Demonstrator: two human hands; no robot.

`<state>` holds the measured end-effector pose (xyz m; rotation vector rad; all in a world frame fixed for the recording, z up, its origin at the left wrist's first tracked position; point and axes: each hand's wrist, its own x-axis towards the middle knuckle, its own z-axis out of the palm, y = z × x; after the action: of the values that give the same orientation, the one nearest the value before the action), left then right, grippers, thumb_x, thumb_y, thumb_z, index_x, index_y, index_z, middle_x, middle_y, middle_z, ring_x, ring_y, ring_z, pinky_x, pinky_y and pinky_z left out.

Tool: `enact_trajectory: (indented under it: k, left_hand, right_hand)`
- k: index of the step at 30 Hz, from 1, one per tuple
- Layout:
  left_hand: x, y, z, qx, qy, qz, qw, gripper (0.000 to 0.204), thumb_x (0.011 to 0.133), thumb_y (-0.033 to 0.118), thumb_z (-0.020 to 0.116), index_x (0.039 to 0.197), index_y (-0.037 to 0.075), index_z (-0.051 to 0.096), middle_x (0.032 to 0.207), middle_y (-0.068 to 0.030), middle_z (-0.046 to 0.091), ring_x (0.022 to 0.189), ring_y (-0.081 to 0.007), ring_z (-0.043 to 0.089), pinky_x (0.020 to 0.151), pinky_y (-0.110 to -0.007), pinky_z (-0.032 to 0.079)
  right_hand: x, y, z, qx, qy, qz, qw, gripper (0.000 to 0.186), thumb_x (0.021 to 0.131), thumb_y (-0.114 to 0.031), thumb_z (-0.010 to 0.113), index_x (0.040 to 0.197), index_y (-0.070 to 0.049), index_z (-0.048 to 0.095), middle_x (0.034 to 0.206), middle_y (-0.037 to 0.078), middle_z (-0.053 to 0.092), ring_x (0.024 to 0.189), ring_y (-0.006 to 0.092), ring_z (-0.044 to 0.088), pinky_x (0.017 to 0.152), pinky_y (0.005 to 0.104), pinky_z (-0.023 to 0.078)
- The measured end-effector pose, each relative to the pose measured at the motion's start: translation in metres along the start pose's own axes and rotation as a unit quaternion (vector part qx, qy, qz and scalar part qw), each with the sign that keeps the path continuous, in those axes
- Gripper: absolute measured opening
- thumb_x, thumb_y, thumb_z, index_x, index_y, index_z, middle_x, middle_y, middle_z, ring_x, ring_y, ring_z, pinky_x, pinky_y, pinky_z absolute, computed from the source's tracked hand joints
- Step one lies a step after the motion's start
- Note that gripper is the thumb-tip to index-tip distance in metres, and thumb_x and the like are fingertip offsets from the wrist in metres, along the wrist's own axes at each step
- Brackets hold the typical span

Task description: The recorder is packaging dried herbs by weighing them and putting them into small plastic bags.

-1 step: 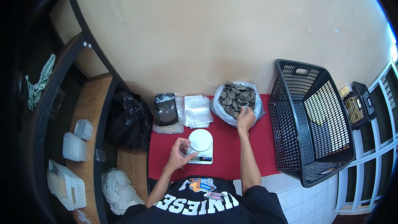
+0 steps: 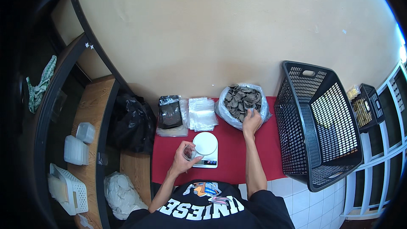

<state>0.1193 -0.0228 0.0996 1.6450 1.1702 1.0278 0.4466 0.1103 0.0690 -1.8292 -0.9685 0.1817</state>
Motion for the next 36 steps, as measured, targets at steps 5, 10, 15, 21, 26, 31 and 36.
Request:
enact_trajectory:
  k: [5,10,15,21,26,31,36]
  left_hand:
    - [0.004,0.007,0.0,-0.003,0.008,0.003,1.0,0.056,0.077,0.023,0.093,0.115,0.007,0.056,0.095,-0.0026,0.058,0.082,-0.0094,0.055,0.072,-0.028,0.047]
    - [-0.004,0.0,0.002,-0.008,0.006,0.002,1.0,0.056,0.076,0.023,0.093,0.115,0.006,0.056,0.095,-0.0029,0.058,0.083,-0.0106,0.055,0.073,-0.028,0.048]
    - [0.004,0.005,0.002,0.003,0.004,0.009,1.0,0.056,0.076,0.024,0.093,0.115,0.007,0.056,0.095,-0.0034,0.059,0.084,-0.0113,0.056,0.075,-0.029,0.048]
    - [0.006,0.0,0.007,-0.015,-0.002,0.022,1.0,0.055,0.076,0.024,0.094,0.112,0.007,0.056,0.099,-0.0045,0.062,0.084,-0.0116,0.056,0.077,-0.031,0.048]
    - [0.011,0.007,0.004,0.025,-0.007,0.003,1.0,0.058,0.074,0.027,0.094,0.111,0.006,0.055,0.099,-0.0074,0.06,0.093,-0.0187,0.06,0.082,-0.034,0.051]
    - [0.015,0.012,0.001,0.013,-0.009,0.017,1.0,0.063,0.072,0.031,0.096,0.109,0.006,0.052,0.098,-0.0083,0.059,0.094,-0.0195,0.061,0.083,-0.036,0.052]
    - [0.024,0.016,0.005,0.023,0.0,-0.004,1.0,0.064,0.07,0.031,0.098,0.107,0.007,0.052,0.094,-0.0053,0.057,0.089,-0.0152,0.058,0.08,-0.033,0.051]
  right_hand:
    - [-0.003,-0.007,-0.015,-0.012,0.047,-0.042,0.998,0.034,0.094,-0.015,0.07,0.113,0.012,0.07,0.102,0.034,0.071,0.099,0.0493,0.069,0.088,0.0511,0.053]
    - [-0.01,-0.014,-0.041,-0.07,0.012,-0.065,0.995,0.031,0.093,-0.016,0.071,0.112,0.009,0.072,0.098,0.03,0.072,0.095,0.0482,0.07,0.085,0.0514,0.054]
    - [-0.001,-0.025,-0.053,-0.073,-0.043,-0.011,0.996,0.034,0.093,-0.017,0.073,0.115,0.009,0.073,0.103,0.033,0.072,0.1,0.0465,0.071,0.089,0.0478,0.056]
    - [0.003,-0.001,-0.059,-0.052,-0.076,-0.085,0.992,0.035,0.092,-0.017,0.073,0.113,0.011,0.073,0.103,0.033,0.072,0.1,0.0455,0.072,0.091,0.0462,0.056]
    - [0.004,-0.012,-0.069,-0.058,-0.078,-0.076,0.992,0.038,0.091,-0.018,0.074,0.113,0.012,0.072,0.105,0.033,0.072,0.102,0.0435,0.073,0.093,0.0454,0.056]
    - [-0.002,-0.012,-0.078,-0.073,-0.085,-0.093,0.989,0.037,0.091,-0.017,0.075,0.114,0.012,0.072,0.105,0.033,0.072,0.103,0.0418,0.073,0.093,0.0433,0.056]
    - [0.008,-0.029,-0.088,-0.037,-0.133,-0.074,0.988,0.036,0.09,-0.018,0.077,0.113,0.01,0.073,0.104,0.031,0.073,0.103,0.0389,0.074,0.092,0.0418,0.056]
